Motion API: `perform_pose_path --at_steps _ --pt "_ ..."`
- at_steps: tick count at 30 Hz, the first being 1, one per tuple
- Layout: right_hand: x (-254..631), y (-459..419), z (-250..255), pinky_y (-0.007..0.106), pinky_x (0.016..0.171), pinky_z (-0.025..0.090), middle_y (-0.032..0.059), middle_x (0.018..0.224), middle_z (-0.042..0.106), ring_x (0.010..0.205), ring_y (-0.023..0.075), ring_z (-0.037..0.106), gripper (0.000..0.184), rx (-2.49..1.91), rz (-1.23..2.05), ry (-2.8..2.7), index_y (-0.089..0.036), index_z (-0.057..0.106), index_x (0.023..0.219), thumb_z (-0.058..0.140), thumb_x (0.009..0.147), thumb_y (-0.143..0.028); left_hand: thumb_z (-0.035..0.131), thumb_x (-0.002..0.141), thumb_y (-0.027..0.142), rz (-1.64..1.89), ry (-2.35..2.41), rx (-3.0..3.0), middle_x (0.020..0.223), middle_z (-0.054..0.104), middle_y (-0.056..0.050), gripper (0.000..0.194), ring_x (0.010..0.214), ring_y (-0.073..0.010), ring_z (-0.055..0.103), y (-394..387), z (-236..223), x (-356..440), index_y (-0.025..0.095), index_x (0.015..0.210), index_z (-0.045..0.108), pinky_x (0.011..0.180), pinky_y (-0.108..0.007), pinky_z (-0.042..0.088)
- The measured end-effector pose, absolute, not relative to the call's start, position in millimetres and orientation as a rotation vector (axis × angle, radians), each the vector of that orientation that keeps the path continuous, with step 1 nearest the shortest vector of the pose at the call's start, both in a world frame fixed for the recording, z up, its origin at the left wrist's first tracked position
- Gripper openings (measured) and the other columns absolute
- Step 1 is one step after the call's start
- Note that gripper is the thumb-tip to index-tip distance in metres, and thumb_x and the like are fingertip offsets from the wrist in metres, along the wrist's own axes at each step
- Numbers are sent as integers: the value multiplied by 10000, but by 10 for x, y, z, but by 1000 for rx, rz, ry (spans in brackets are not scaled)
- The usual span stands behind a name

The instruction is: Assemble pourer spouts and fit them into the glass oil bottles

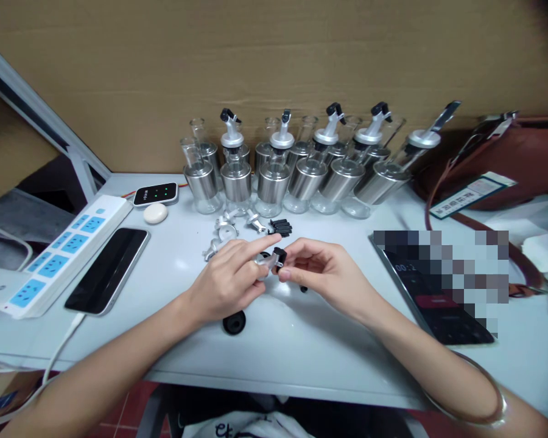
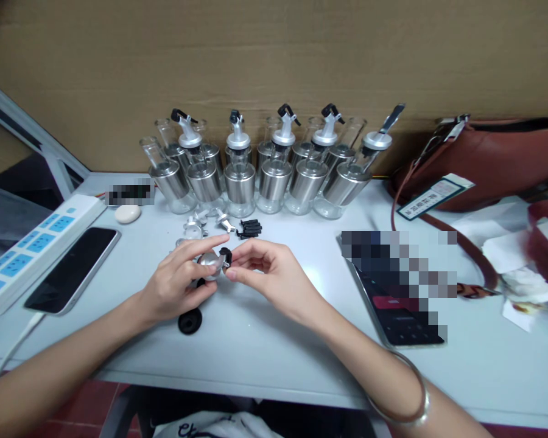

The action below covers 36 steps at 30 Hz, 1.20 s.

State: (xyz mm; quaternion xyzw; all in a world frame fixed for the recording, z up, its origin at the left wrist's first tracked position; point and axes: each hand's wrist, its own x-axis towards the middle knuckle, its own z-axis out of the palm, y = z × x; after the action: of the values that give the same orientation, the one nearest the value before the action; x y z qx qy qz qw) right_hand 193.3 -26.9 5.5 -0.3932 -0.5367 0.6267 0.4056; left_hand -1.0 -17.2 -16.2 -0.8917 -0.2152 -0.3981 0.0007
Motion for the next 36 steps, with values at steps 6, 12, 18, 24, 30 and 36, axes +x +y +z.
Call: perform_pose_path --at_steps 6,12,18,24,30,36 --pt "1942 -272 69 234 630 490 -28 714 664 628 92 595 131 -999 1547 -1359 -192 660 744 761 661 -194 532 827 55 -1281 -678 -2780 1203 594 -223 141 869 -214 644 -165 -165 -11 158 881 450 707 -383 547" --pt "1943 -274 72 234 625 491 -30 689 659 621 93 593 107 -1006 1519 -1377 -191 659 732 748 673 -192 531 839 69 -1245 -639 -2755 1199 597 -203 126 927 -226 634 -164 -154 -2 162 876 455 724 -380 543" --pt "1943 -269 65 242 613 501 -22 686 655 619 104 598 108 -1003 1536 -1391 -188 651 725 743 671 -205 522 875 92 -1211 -625 -2614 1124 644 -134 126 816 -174 635 -186 -111 17 183 811 462 687 -336 509" --pt "1943 -273 68 276 649 528 -7 722 687 664 130 639 129 -1027 1514 -1369 -197 677 765 755 665 -219 535 856 105 -1179 -711 -2575 1129 640 -114 107 769 -163 645 -208 -125 2 192 855 473 655 -331 461" --pt "1952 -269 50 277 662 544 -5 745 707 681 132 661 164 -989 1524 -1340 -204 688 821 757 672 -203 530 841 101 -1174 -730 -2563 1119 636 -107 115 760 -156 625 -211 -119 1 194 836 464 625 -316 437" --pt "1950 -267 36 290 681 550 8 768 717 701 144 666 140 -1013 1466 -1385 -200 700 802 756 681 -242 551 841 92 -1194 -710 -2560 1108 633 -118 121 738 -153 613 -214 -109 13 182 826 472 616 -311 424"
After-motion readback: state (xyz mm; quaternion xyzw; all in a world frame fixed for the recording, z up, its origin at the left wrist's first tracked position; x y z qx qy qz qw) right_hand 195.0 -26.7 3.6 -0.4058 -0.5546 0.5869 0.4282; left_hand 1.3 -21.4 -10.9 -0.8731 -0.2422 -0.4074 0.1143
